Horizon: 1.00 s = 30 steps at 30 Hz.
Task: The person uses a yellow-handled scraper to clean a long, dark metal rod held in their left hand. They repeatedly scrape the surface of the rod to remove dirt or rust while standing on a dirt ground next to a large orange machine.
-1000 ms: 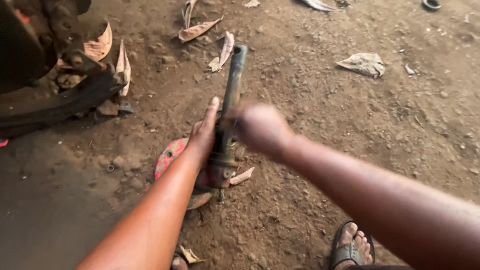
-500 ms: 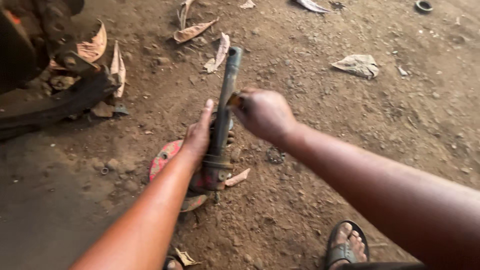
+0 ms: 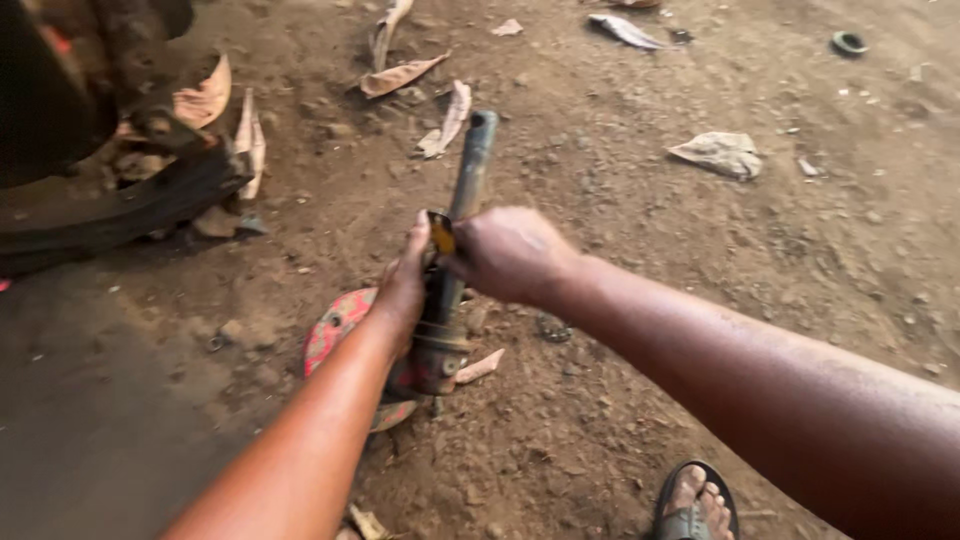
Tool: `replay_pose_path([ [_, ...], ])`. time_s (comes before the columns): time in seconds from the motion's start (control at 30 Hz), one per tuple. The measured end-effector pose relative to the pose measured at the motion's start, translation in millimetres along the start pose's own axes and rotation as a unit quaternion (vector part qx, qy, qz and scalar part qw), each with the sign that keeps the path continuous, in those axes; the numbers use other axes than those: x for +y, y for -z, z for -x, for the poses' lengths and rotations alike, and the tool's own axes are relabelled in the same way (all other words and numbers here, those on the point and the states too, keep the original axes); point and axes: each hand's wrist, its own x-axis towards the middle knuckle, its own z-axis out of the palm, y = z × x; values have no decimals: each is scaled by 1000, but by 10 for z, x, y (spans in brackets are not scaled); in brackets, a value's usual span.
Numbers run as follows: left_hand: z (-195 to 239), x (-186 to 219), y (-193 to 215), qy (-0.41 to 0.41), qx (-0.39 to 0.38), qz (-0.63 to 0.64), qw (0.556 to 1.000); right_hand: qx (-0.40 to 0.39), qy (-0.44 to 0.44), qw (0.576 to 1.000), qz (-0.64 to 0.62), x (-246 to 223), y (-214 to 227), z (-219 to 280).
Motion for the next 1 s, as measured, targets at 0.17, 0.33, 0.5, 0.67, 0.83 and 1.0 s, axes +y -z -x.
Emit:
replay_pose_path([
  [0.17,69,28,7,36,-60,27,997,203,7,979,18,243,147,-242],
  [0.33,-30,7,59,53,-98,10,994,-4,24,996,82,-69,129,-231],
  [0.5,-30,15,65,79,-128,50,987,-27,-84,992,87,-8,360,-449],
  [0.67,-106,-69,51,68,-114,49,990,-107,-54,993,23,-266,197,-299],
  [0.83,-81,-88,90,77,-88,38,992,-17,-130,991,18,-74,424,-336],
  [1.0,-123,-48,77,70,-104,22,992,-96,-82,989,79,-317,257,-217],
])
